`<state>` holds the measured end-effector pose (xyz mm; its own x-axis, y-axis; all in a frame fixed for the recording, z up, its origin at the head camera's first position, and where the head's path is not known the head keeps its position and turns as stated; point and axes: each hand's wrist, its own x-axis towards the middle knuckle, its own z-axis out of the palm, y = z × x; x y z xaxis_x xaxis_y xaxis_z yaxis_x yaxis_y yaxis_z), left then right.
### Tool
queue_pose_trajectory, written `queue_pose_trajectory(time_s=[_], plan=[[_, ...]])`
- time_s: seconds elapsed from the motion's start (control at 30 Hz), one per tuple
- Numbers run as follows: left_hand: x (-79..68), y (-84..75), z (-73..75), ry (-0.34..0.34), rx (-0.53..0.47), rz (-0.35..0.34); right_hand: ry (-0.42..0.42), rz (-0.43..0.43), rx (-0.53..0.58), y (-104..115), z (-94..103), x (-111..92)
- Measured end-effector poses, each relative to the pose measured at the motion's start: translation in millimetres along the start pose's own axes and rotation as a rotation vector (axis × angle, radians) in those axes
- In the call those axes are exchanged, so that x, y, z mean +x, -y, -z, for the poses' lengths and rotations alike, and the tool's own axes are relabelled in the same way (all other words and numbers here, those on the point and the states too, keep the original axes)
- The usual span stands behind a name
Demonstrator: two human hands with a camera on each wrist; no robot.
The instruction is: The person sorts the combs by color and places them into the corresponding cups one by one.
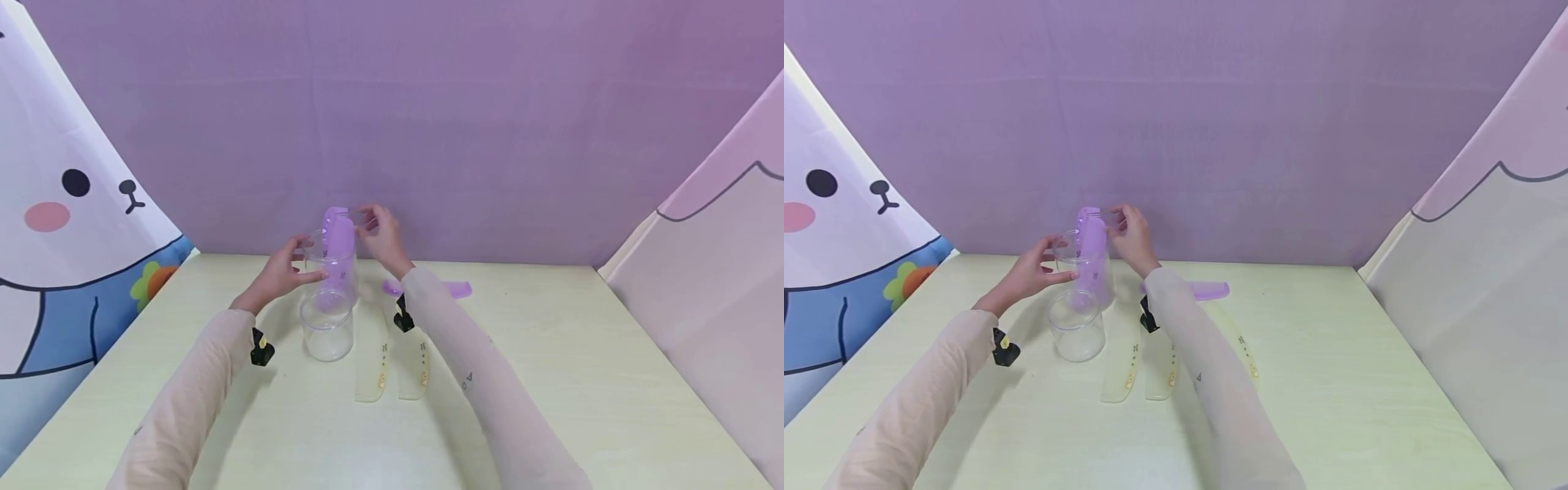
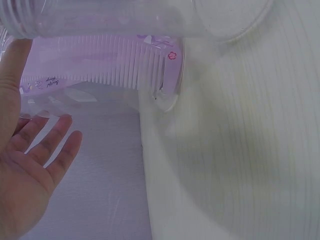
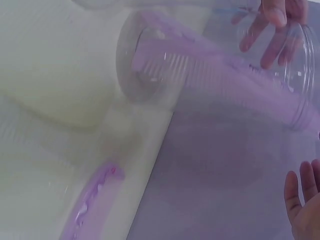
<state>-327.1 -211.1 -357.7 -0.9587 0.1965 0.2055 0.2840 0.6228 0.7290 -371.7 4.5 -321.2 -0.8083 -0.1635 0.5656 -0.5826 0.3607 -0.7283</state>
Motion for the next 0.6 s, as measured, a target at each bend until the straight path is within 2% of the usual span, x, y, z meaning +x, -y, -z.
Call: queue_pose_trajectory(time_s=[0.2, 0.33, 0.6], plan=[[0.1, 0.9, 0.1, 0.006, -0.011, -0.004, 0.018, -0.022, 0.020, -9.4, 17.6, -1.7], [-0.2, 1.6, 0.6, 0.009, -0.013, -0.005, 0.070, -0.050, 0.029, -22.8, 30.1, -5.8], [-0.4, 0.8, 0.9, 0.008, -0.011, -0.009, 0.185, -0.126, -0.054, -53.6, 51.5, -21.0]])
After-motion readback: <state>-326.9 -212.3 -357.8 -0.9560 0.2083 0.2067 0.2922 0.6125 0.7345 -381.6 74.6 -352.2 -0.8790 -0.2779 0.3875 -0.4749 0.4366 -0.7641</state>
